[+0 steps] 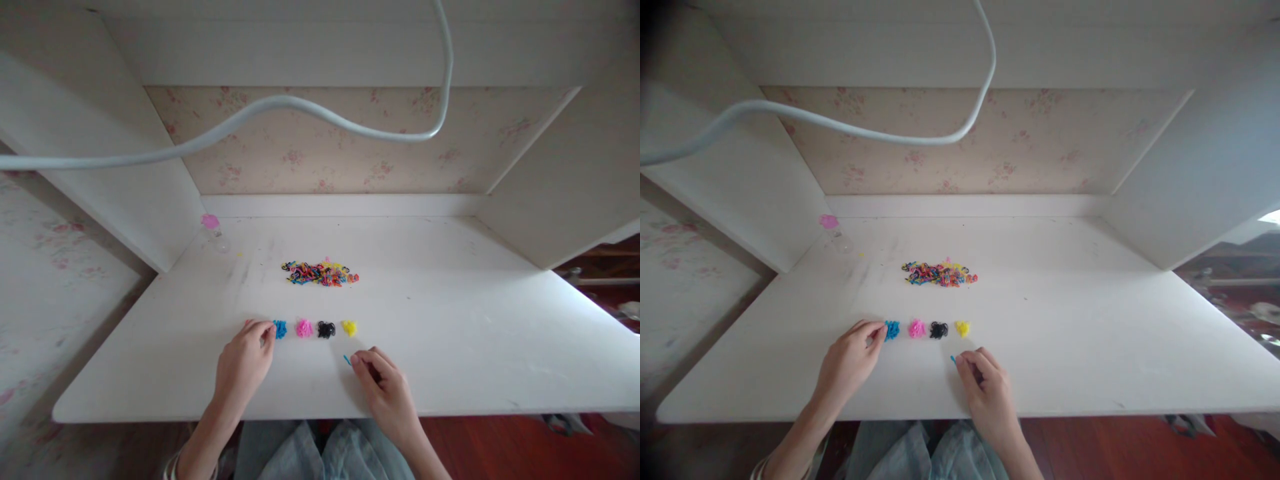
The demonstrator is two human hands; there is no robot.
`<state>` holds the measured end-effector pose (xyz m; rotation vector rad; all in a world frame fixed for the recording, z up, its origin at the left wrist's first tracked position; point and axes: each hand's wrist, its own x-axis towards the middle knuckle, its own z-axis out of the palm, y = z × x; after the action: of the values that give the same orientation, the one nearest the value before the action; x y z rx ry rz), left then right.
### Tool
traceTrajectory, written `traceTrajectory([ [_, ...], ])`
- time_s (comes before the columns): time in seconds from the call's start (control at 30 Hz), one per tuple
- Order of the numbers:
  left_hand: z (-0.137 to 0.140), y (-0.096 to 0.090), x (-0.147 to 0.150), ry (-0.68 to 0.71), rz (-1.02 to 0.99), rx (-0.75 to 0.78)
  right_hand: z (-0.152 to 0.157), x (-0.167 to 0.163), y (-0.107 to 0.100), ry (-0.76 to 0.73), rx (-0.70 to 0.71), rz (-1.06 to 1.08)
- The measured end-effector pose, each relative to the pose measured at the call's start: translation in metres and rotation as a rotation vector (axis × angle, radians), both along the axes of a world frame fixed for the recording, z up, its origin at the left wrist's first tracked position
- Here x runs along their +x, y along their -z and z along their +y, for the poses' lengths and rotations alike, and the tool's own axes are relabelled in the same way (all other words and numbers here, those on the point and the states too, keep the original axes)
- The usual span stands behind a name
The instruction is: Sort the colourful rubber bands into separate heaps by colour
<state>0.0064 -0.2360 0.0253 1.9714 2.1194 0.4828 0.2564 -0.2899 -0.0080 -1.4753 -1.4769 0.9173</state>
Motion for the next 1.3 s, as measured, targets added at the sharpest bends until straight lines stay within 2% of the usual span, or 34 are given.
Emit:
traceTrajectory([
  [0.5,0.001,-0.002,0.006,-0.006,0.089,0.027,0.0,0.001,-0.005,-0.001,0.005,-0.01],
  [0.87,0.003,0.003,0.003,0.014,0.013,0.118,0.0,0.002,-0.004,0.002,0.017,-0.01],
  [1.1,-0.009,0.009,-0.021,-0.027,-0.077,0.248,-0.002,-0.008,-0.002,0.039,0.069,-0.089],
  [1.3,-0.023,0.029,-0.054,-0.065,-0.044,0.285,0.002,-0.051,-0.01,-0.018,0.233,-0.29],
])
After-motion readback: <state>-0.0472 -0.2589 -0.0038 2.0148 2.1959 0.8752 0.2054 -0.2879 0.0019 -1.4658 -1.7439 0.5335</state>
